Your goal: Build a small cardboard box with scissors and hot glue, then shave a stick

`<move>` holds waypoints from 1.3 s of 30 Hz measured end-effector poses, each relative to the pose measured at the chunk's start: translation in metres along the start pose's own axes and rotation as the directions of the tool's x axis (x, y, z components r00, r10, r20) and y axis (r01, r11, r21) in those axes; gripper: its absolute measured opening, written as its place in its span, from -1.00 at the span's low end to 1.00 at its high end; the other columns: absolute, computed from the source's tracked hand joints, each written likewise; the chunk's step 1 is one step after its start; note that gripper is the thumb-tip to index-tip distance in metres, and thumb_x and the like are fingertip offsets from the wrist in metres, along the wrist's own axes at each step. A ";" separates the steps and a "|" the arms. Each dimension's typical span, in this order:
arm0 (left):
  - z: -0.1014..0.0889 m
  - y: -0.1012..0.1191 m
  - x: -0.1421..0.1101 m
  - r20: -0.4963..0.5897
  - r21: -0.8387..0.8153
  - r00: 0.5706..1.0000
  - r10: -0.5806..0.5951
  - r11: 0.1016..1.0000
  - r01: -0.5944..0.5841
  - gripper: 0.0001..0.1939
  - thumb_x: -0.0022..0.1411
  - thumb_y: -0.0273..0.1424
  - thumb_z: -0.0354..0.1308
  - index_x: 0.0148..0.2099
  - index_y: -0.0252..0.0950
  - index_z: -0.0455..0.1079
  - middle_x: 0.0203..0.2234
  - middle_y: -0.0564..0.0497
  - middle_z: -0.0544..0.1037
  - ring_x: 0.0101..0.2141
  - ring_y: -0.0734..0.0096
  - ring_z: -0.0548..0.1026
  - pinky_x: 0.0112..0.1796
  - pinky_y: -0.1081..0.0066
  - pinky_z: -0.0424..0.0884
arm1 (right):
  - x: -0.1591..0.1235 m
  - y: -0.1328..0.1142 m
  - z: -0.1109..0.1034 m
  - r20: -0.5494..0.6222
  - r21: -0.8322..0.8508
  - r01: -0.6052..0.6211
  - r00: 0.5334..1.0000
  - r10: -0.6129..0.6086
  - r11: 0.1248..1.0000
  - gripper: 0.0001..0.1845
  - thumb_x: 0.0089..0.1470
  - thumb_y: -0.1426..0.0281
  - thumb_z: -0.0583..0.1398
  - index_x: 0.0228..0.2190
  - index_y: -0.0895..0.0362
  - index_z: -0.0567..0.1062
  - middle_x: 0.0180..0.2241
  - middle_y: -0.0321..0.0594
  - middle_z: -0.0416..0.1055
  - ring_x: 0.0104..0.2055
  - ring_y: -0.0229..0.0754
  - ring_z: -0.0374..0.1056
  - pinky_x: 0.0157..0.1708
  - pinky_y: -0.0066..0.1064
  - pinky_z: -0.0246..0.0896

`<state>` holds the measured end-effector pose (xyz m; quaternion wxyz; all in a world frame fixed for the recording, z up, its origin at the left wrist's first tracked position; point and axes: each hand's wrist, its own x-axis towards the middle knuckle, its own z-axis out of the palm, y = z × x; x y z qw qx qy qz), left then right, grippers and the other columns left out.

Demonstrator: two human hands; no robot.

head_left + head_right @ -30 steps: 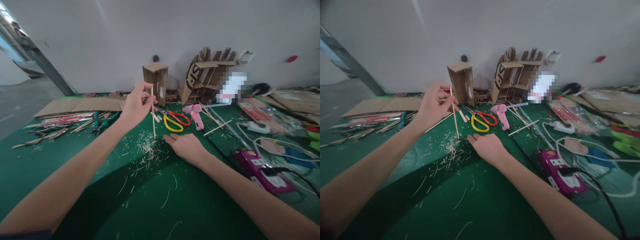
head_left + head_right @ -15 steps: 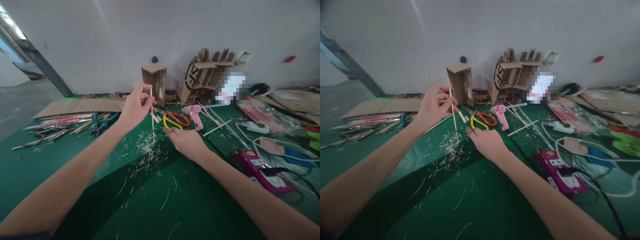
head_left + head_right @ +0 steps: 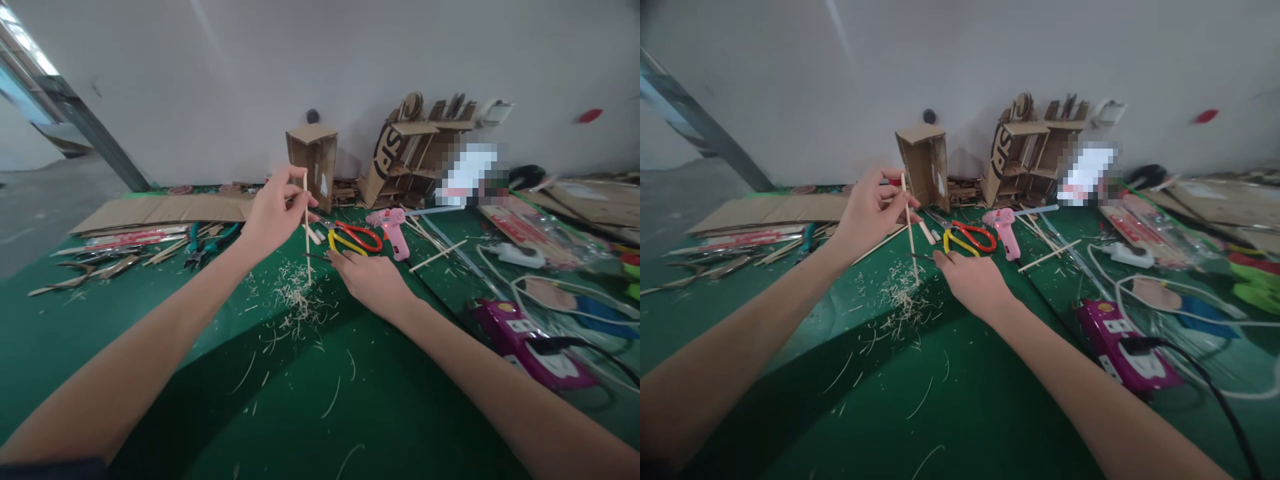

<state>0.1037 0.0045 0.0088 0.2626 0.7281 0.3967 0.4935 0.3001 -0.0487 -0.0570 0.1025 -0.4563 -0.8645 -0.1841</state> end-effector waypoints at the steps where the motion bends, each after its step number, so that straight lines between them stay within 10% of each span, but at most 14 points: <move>1: 0.000 0.000 0.000 0.000 -0.006 1.000 -0.004 1.000 0.004 -0.71 0.31 -0.48 0.01 0.06 -0.25 0.16 -0.36 0.00 0.54 -0.52 0.52 0.56 -0.44 0.49 0.52 | -0.001 0.000 0.000 0.023 0.006 0.023 0.999 -0.023 1.000 -0.53 0.15 0.54 -0.01 0.08 0.15 0.37 -0.27 -0.16 0.51 -0.54 -0.31 0.24 -0.60 -0.36 -0.29; 6: 0.000 0.003 -0.001 0.002 -0.023 1.000 -0.018 1.000 0.018 -0.71 0.31 -0.48 0.01 0.07 -0.26 0.15 -0.34 -0.01 0.55 -0.51 0.51 0.56 -0.45 0.49 0.53 | -0.007 -0.003 -0.001 0.118 0.030 0.171 0.978 -0.173 0.985 -0.61 0.13 0.56 0.03 -0.03 0.14 0.45 -0.34 -0.20 0.51 -0.50 -0.28 0.29 -0.61 -0.35 -0.30; 27: 0.001 0.003 -0.002 0.024 -0.004 1.000 -0.007 1.000 0.007 -0.74 0.34 -0.48 -0.05 0.07 -0.27 0.13 -0.32 -0.01 0.55 -0.48 0.53 0.57 -0.42 0.50 0.51 | -0.002 -0.007 0.008 -0.009 0.006 -0.014 1.000 0.014 1.000 -0.53 0.18 0.52 -0.01 0.11 0.14 0.33 -0.23 -0.16 0.52 -0.54 -0.30 0.29 -0.61 -0.34 -0.32; 35: 0.001 0.005 -0.003 0.017 -0.017 1.000 -0.020 1.000 0.020 -0.76 0.33 -0.50 -0.05 0.04 -0.29 0.13 -0.32 -0.01 0.55 -0.50 0.54 0.56 -0.44 0.50 0.51 | -0.009 -0.009 0.004 0.101 0.029 0.101 0.989 -0.103 0.994 -0.68 0.18 0.49 0.02 -0.11 0.11 0.48 -0.39 -0.24 0.50 -0.56 -0.31 0.26 -0.60 -0.33 -0.34; 39: 0.001 0.007 -0.004 0.023 -0.002 1.000 -0.014 1.000 0.014 -0.76 0.34 -0.48 -0.05 0.05 -0.28 0.13 -0.30 -0.03 0.55 -0.48 0.52 0.57 -0.43 0.49 0.51 | -0.007 -0.009 0.009 0.018 -0.004 0.014 1.000 -0.014 1.000 -0.52 0.18 0.50 0.00 0.12 0.12 0.34 -0.27 -0.14 0.51 -0.51 -0.29 0.29 -0.58 -0.35 -0.27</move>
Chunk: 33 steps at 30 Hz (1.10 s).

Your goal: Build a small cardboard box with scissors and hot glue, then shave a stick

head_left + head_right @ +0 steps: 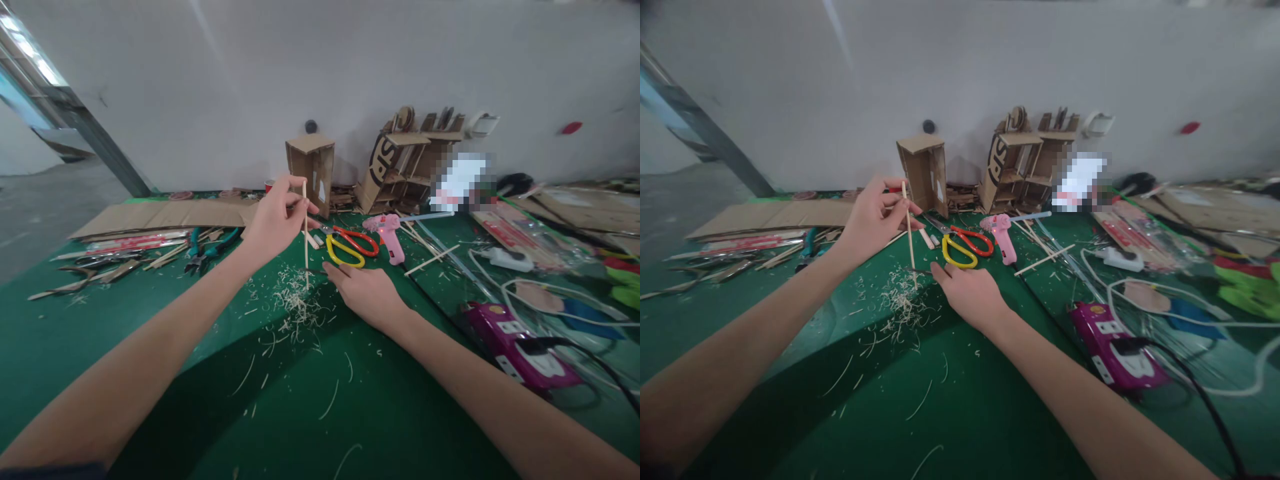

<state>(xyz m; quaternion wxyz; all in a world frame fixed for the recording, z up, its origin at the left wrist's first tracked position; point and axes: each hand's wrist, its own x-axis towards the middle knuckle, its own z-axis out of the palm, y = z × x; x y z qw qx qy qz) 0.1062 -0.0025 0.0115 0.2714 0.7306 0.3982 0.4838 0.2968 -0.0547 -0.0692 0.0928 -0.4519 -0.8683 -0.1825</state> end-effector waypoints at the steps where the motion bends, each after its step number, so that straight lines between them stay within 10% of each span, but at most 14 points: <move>1: 0.000 0.000 0.000 -0.003 0.004 1.000 0.002 1.000 -0.002 -0.75 0.34 -0.48 -0.04 0.05 -0.28 0.13 -0.30 -0.03 0.55 -0.48 0.52 0.57 -0.43 0.49 0.51 | 0.001 0.000 0.001 -0.015 -0.004 -0.030 0.999 0.030 1.000 -0.50 0.18 0.50 -0.01 0.15 0.13 0.30 -0.24 -0.12 0.51 -0.50 -0.28 0.29 -0.57 -0.36 -0.25; 8: -0.001 -0.003 0.003 -0.037 -0.027 0.999 -0.038 0.999 0.037 -0.78 0.31 -0.50 0.00 0.00 -0.27 0.15 -0.35 -0.01 0.53 -0.51 0.49 0.57 -0.45 0.45 0.53 | -0.001 -0.002 -0.002 0.090 0.044 0.040 0.995 -0.044 0.998 -0.64 0.19 0.49 -0.02 -0.06 0.10 0.46 -0.37 -0.22 0.51 -0.56 -0.29 0.24 -0.59 -0.35 -0.30; 16: 0.000 -0.002 0.002 -0.039 -0.016 0.999 -0.017 1.000 0.017 -0.77 0.29 -0.49 0.03 -0.01 -0.24 0.17 -0.36 0.02 0.53 -0.51 0.49 0.56 -0.47 0.47 0.52 | 0.002 -0.001 -0.001 -0.014 -0.013 -0.073 0.997 0.073 0.997 -0.49 0.19 0.49 -0.02 0.17 0.12 0.28 -0.26 -0.14 0.50 -0.51 -0.27 0.28 -0.59 -0.34 -0.29; 22: -0.002 -0.007 0.004 -0.037 -0.031 0.999 -0.024 0.999 0.023 -0.74 0.28 -0.48 0.04 0.01 -0.22 0.17 -0.37 0.03 0.52 -0.52 0.50 0.56 -0.46 0.47 0.53 | -0.002 0.000 -0.007 0.094 0.061 0.101 0.990 -0.107 0.993 -0.64 0.18 0.48 0.01 -0.06 0.10 0.47 -0.40 -0.24 0.50 -0.56 -0.30 0.22 -0.60 -0.36 -0.31; 28: -0.003 -0.001 0.003 0.006 -0.010 1.000 0.018 1.000 -0.018 -0.71 0.29 -0.47 0.04 0.05 -0.18 0.16 -0.37 0.04 0.53 -0.52 0.52 0.55 -0.46 0.50 0.51 | 0.012 0.005 -0.024 -0.153 0.063 -0.105 0.982 0.113 0.993 -0.55 0.28 0.38 -0.09 0.09 0.05 0.40 -0.33 -0.18 0.51 -0.47 -0.27 0.27 -0.56 -0.38 -0.24; 33: -0.003 0.001 0.002 0.009 0.010 1.000 0.022 1.000 -0.022 -0.70 0.29 -0.45 0.05 0.05 -0.17 0.16 -0.38 0.04 0.53 -0.50 0.51 0.56 -0.44 0.50 0.51 | 0.007 0.003 -0.019 -0.003 0.042 -0.081 0.997 0.082 0.996 -0.58 0.21 0.42 -0.03 0.02 0.06 0.45 -0.39 -0.19 0.50 -0.53 -0.27 0.24 -0.58 -0.36 -0.28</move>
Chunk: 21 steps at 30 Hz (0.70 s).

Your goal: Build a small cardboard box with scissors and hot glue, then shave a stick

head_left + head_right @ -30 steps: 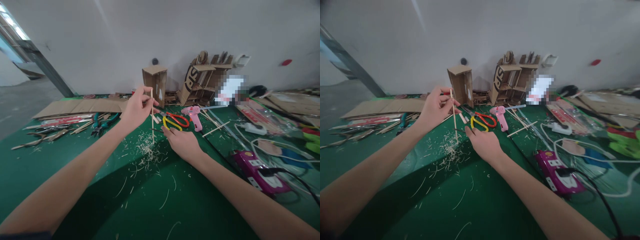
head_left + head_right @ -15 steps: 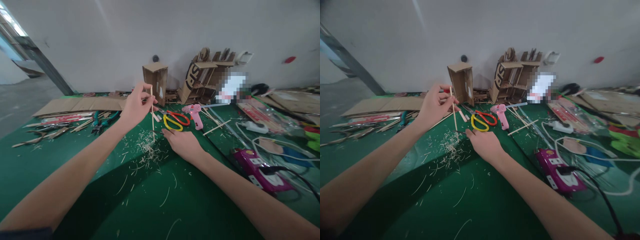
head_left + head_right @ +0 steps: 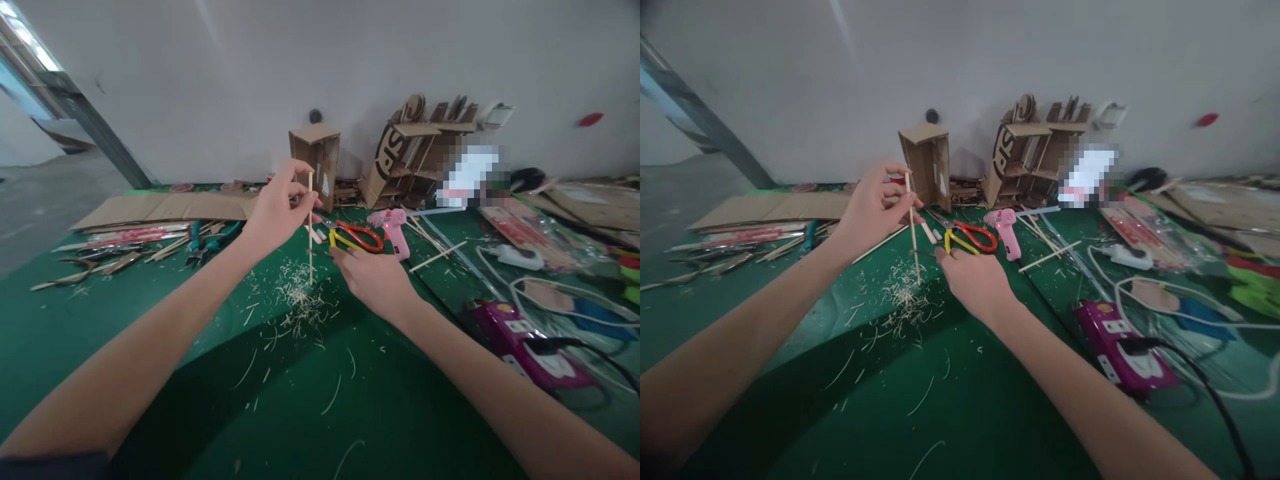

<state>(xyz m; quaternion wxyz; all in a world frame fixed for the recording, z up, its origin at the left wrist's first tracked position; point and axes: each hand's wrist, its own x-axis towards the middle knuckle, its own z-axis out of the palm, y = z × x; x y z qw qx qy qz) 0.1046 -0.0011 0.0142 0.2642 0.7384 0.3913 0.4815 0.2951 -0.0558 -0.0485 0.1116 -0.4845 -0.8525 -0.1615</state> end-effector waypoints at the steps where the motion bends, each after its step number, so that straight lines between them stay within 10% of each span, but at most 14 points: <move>1: 0.000 -0.001 0.000 -0.001 0.000 1.000 -0.002 1.000 0.002 -0.70 0.29 -0.45 0.05 0.05 -0.17 0.16 -0.38 0.05 0.53 -0.50 0.51 0.56 -0.44 0.49 0.51 | -0.004 -0.001 0.002 0.064 0.005 0.046 0.997 -0.046 0.999 -0.60 0.18 0.43 0.00 -0.01 0.06 0.47 -0.41 -0.20 0.49 -0.56 -0.28 0.22 -0.59 -0.36 -0.29; 4: -0.001 -0.001 0.001 -0.001 -0.005 1.000 -0.004 1.000 0.004 -0.72 0.28 -0.45 0.06 0.03 -0.17 0.17 -0.37 0.04 0.54 -0.51 0.49 0.56 -0.45 0.47 0.51 | -0.011 -0.001 0.004 0.130 0.007 0.112 0.985 -0.112 0.994 -0.61 0.16 0.45 0.02 -0.02 0.06 0.47 -0.40 -0.22 0.50 -0.60 -0.32 0.18 -0.59 -0.35 -0.32; 10: -0.002 0.005 -0.001 0.016 -0.003 1.000 0.009 1.000 -0.009 -0.73 0.26 -0.42 0.08 0.01 -0.17 0.17 -0.40 0.05 0.54 -0.52 0.48 0.56 -0.46 0.46 0.53 | 0.003 0.001 -0.003 -0.119 -0.036 -0.036 0.992 0.031 0.999 -0.55 0.27 0.39 -0.09 0.08 0.08 0.40 -0.34 -0.14 0.52 -0.49 -0.25 0.30 -0.57 -0.35 -0.26; 17: -0.004 0.002 0.001 0.029 -0.028 0.999 -0.014 1.000 0.015 -0.75 0.27 -0.43 0.07 -0.02 -0.15 0.17 -0.39 0.06 0.54 -0.53 0.46 0.56 -0.47 0.44 0.53 | -0.012 -0.006 0.006 0.117 0.016 0.045 0.992 -0.046 0.999 -0.63 0.19 0.43 0.01 -0.04 0.03 0.48 -0.38 -0.23 0.52 -0.57 -0.30 0.28 -0.61 -0.37 -0.31; 21: -0.002 0.001 0.001 0.023 -0.034 1.000 -0.015 0.999 0.016 -0.73 0.26 -0.43 0.08 -0.01 -0.15 0.17 -0.39 0.05 0.55 -0.51 0.46 0.56 -0.46 0.44 0.52 | -0.005 -0.007 0.004 -0.008 0.003 -0.017 1.000 0.017 1.000 -0.58 0.23 0.40 -0.03 0.06 0.04 0.41 -0.34 -0.19 0.52 -0.54 -0.30 0.28 -0.61 -0.37 -0.30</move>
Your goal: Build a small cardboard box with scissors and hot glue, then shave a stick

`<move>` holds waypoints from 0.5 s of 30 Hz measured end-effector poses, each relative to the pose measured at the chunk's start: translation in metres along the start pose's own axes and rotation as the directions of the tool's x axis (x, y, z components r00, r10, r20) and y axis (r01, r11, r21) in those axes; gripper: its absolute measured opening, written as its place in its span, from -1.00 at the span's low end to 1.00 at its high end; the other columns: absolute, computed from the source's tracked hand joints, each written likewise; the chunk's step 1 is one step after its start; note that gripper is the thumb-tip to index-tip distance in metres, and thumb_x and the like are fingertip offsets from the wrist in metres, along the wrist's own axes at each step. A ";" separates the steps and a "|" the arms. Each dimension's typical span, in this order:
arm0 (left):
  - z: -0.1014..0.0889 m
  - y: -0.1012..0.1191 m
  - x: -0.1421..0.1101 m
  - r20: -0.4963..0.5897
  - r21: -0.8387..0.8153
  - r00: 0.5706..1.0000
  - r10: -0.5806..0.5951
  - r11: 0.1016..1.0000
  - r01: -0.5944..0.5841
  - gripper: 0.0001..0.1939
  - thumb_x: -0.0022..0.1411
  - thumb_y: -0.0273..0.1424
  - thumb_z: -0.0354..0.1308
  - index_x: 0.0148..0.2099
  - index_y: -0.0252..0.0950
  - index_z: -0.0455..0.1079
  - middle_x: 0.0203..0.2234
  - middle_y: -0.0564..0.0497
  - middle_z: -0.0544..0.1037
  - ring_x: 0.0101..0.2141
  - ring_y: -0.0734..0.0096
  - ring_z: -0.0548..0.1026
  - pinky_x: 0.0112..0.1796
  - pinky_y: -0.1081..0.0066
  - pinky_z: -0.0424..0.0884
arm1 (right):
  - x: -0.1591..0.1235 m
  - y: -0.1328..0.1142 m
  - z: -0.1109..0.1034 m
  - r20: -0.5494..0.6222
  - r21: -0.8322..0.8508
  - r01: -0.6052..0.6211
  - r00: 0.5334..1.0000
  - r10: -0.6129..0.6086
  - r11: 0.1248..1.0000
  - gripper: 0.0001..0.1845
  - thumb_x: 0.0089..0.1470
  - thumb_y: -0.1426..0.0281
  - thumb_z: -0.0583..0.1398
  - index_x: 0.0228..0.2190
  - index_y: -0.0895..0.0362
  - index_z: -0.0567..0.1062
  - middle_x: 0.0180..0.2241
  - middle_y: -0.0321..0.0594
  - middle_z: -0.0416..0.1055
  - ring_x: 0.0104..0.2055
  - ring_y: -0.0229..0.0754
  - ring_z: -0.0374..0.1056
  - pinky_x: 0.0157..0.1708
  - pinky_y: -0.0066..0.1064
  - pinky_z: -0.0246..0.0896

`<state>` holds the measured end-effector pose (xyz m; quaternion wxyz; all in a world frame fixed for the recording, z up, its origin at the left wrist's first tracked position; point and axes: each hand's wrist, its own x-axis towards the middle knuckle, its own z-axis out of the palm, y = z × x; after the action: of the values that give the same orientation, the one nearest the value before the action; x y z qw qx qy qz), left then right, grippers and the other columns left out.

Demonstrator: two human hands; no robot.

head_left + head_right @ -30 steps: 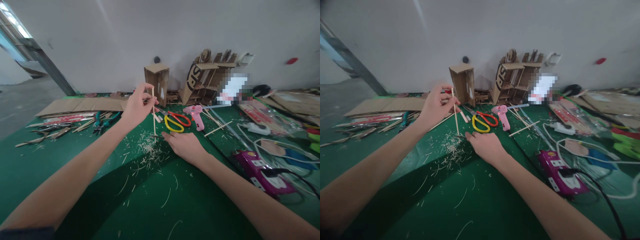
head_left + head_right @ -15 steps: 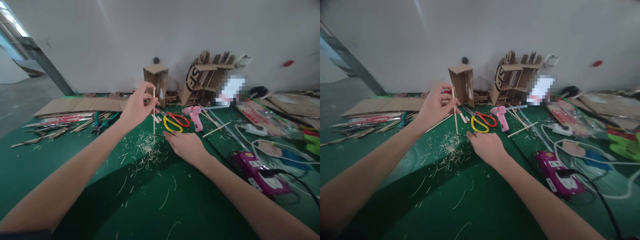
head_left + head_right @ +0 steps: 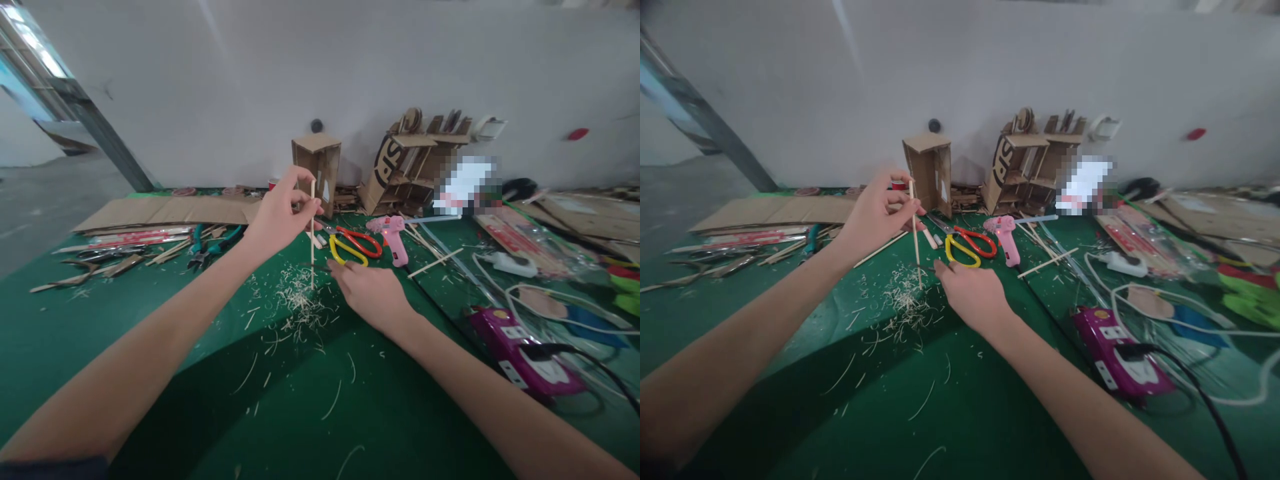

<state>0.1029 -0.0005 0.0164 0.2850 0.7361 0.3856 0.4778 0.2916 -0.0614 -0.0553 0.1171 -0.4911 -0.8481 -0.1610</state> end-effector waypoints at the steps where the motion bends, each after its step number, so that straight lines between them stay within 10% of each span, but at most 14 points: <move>1: 0.000 0.000 0.000 -0.002 -0.001 1.000 0.001 1.000 -0.001 -0.73 0.26 -0.43 0.08 -0.01 -0.15 0.16 -0.39 0.06 0.55 -0.52 0.47 0.56 -0.46 0.45 0.52 | 0.003 0.000 -0.001 -0.045 -0.007 -0.025 0.999 0.025 1.000 -0.57 0.25 0.38 -0.05 0.08 0.05 0.40 -0.34 -0.17 0.52 -0.53 -0.29 0.29 -0.60 -0.37 -0.28; 9: 0.001 -0.001 0.000 -0.011 0.003 1.000 0.015 1.000 -0.015 -0.75 0.26 -0.43 0.09 -0.03 -0.15 0.17 -0.42 0.08 0.53 -0.53 0.45 0.56 -0.48 0.43 0.53 | -0.007 -0.002 0.000 0.119 -0.005 0.057 0.991 -0.057 0.998 -0.63 0.21 0.40 0.00 -0.03 0.04 0.47 -0.40 -0.23 0.51 -0.59 -0.31 0.27 -0.61 -0.36 -0.34; 15: 0.001 0.002 -0.001 -0.009 0.024 1.000 0.016 1.000 -0.016 -0.73 0.25 -0.43 0.10 -0.03 -0.13 0.17 -0.46 0.10 0.50 -0.50 0.45 0.56 -0.48 0.46 0.51 | 0.001 0.000 -0.006 -0.028 -0.011 -0.098 0.995 0.098 0.995 -0.55 0.29 0.33 -0.10 0.11 0.03 0.38 -0.28 -0.17 0.53 -0.48 -0.25 0.35 -0.61 -0.37 -0.28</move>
<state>0.1039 -0.0022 0.0170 0.2703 0.7403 0.3867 0.4789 0.2912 -0.0629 -0.0494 0.1334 -0.5306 -0.8203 -0.1667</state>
